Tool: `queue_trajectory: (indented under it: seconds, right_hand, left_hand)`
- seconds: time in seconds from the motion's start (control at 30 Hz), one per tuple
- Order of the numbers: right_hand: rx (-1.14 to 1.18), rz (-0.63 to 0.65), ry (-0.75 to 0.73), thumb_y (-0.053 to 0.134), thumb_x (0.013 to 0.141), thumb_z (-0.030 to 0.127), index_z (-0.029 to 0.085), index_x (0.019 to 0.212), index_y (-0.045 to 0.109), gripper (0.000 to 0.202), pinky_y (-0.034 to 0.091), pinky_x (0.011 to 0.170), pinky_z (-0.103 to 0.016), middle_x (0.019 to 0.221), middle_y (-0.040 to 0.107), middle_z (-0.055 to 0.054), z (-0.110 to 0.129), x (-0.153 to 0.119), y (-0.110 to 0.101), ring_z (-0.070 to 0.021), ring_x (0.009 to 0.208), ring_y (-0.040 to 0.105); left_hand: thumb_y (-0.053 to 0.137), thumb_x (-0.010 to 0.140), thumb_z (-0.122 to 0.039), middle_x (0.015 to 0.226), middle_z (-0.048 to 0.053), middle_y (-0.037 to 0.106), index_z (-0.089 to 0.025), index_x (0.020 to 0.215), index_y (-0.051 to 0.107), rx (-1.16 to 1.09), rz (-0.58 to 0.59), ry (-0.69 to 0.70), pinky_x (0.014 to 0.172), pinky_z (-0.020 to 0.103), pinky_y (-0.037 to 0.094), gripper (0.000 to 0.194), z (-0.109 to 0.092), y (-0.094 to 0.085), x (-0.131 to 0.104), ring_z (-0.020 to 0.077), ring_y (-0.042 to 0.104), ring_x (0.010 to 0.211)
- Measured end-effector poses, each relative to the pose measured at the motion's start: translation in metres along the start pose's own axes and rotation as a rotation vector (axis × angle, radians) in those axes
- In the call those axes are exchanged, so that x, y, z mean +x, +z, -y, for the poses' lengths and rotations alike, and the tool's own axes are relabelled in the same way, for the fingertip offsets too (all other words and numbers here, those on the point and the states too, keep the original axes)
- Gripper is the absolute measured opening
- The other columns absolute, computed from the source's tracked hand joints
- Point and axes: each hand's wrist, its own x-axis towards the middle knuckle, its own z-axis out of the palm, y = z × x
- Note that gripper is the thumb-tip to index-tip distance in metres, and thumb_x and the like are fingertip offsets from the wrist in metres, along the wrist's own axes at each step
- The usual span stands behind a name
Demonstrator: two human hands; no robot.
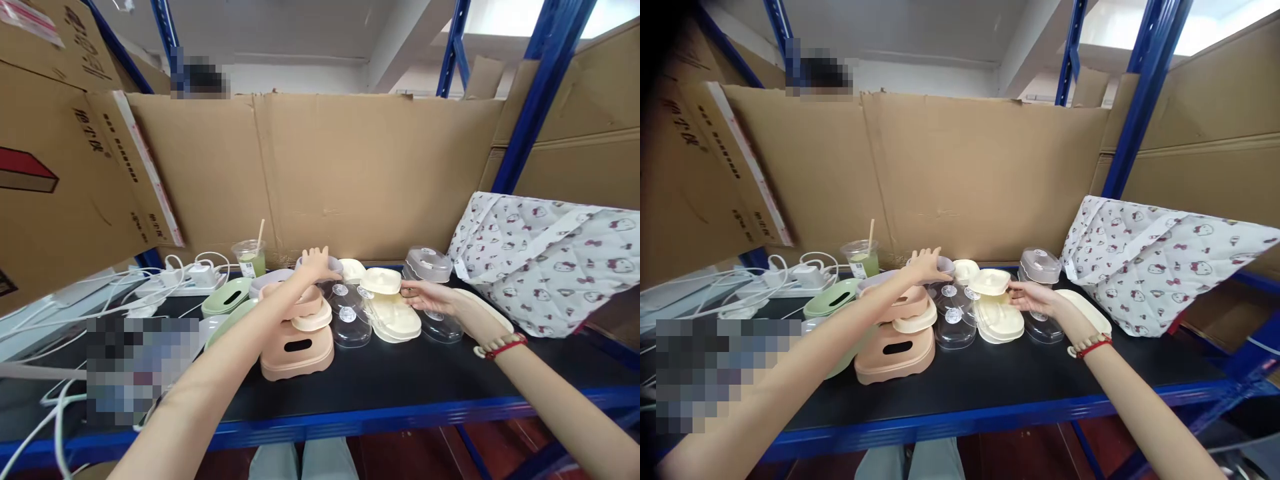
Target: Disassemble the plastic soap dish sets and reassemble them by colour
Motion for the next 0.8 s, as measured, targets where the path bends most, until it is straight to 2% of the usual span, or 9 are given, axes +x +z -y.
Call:
queue_trajectory:
  seconds: [0.1, 0.17, 0.27, 0.33, 0.43, 0.53, 0.67, 0.73, 0.8]
  right_hand:
    - [-0.341, -0.100, -0.033, 0.065, 0.079, 0.019, 0.017, 0.071, 0.061, 0.009, 0.041, 0.038, -0.018, 0.058, 0.059, -0.001, 0.009, -0.007, -0.007, -0.0114, 0.047, 0.056]
    - [-0.635, -0.319, -0.150, 0.066, 0.077, 0.026, 0.018, 0.077, 0.064, 0.008, 0.045, 0.046, -0.023, 0.059, 0.060, -0.001, 0.020, -0.007, -0.011, -0.0158, 0.053, 0.059]
    - [-0.884, -0.678, -0.269, 0.071, 0.071, 0.033, 0.020, 0.104, 0.064, 0.037, 0.052, 0.073, -0.036, 0.088, 0.068, -0.009, 0.035, 0.004, -0.015, -0.0266, 0.080, 0.066]
    - [-0.977, -0.777, -0.180, 0.074, 0.067, 0.035, 0.018, 0.121, 0.057, 0.060, 0.048, 0.085, -0.045, 0.109, 0.065, -0.017, 0.039, 0.014, -0.017, -0.0340, 0.098, 0.064]
    - [-1.017, -0.748, 0.028, 0.072, 0.070, 0.042, 0.014, 0.133, 0.047, 0.074, 0.047, 0.088, -0.046, 0.125, 0.056, -0.025, 0.038, 0.026, -0.023, -0.0389, 0.113, 0.058]
    - [-0.993, -0.691, 0.103, 0.065, 0.076, 0.041, 0.008, 0.136, 0.044, 0.072, 0.046, 0.090, -0.040, 0.127, 0.055, -0.026, 0.033, 0.029, -0.027, -0.0367, 0.120, 0.055]
    - [-0.888, -0.790, -0.006, 0.064, 0.076, 0.041, 0.010, 0.136, 0.046, 0.070, 0.045, 0.094, -0.042, 0.127, 0.056, -0.025, 0.033, 0.021, -0.023, -0.0362, 0.120, 0.055]
    - [-0.779, -0.816, -0.145, 0.066, 0.073, 0.041, 0.013, 0.136, 0.047, 0.072, 0.044, 0.096, -0.043, 0.127, 0.057, -0.022, 0.036, 0.011, -0.013, -0.0349, 0.119, 0.056]
    - [-0.644, -0.743, -0.340, 0.068, 0.069, 0.042, 0.016, 0.134, 0.049, 0.072, 0.043, 0.099, -0.044, 0.126, 0.059, -0.019, 0.036, -0.004, 0.004, -0.0331, 0.119, 0.056]
  left_hand:
    - [0.060, 0.074, -0.059, 0.146, 0.024, 0.043, -0.008, 0.140, 0.041, -0.008, 0.092, 0.017, 0.111, 0.045, 0.025, 0.086, 0.001, -0.001, 0.002, 0.0353, 0.036, 0.138]
    - [0.057, 0.074, -0.062, 0.147, 0.024, 0.043, -0.008, 0.140, 0.042, -0.009, 0.132, 0.023, 0.112, 0.046, 0.025, 0.086, 0.000, -0.004, 0.002, 0.0356, 0.037, 0.138]
    - [0.053, 0.076, -0.062, 0.145, 0.022, 0.045, -0.010, 0.139, 0.044, -0.008, 0.164, 0.031, 0.112, 0.046, 0.023, 0.083, -0.001, -0.009, -0.001, 0.0348, 0.038, 0.137]
    - [0.050, 0.079, -0.060, 0.142, 0.021, 0.049, -0.010, 0.135, 0.049, -0.012, 0.173, 0.035, 0.111, 0.045, 0.024, 0.076, -0.003, -0.010, -0.003, 0.0339, 0.042, 0.135]
    - [0.050, 0.080, -0.056, 0.139, 0.023, 0.052, -0.007, 0.129, 0.054, -0.033, 0.157, 0.030, 0.110, 0.046, 0.026, 0.070, -0.005, -0.010, -0.007, 0.0357, 0.045, 0.132]
    - [0.050, 0.081, -0.055, 0.140, 0.023, 0.051, -0.008, 0.129, 0.055, -0.085, 0.093, 0.031, 0.110, 0.047, 0.025, 0.067, -0.007, -0.011, -0.008, 0.0364, 0.043, 0.133]
    - [0.038, 0.088, -0.055, 0.148, 0.018, 0.043, -0.014, 0.139, 0.044, -0.229, -0.069, 0.046, 0.113, 0.045, 0.022, 0.066, -0.018, -0.015, -0.019, 0.0304, 0.035, 0.139]
    - [0.038, 0.088, -0.057, 0.148, 0.016, 0.043, -0.017, 0.142, 0.040, -0.536, -0.166, 0.052, 0.112, 0.041, 0.026, 0.067, -0.027, -0.015, -0.033, 0.0279, 0.037, 0.138]
    - [0.047, 0.083, -0.061, 0.146, 0.016, 0.046, -0.019, 0.144, 0.037, -1.020, -0.210, 0.047, 0.108, 0.040, 0.032, 0.075, -0.035, -0.012, -0.053, 0.0282, 0.043, 0.134]
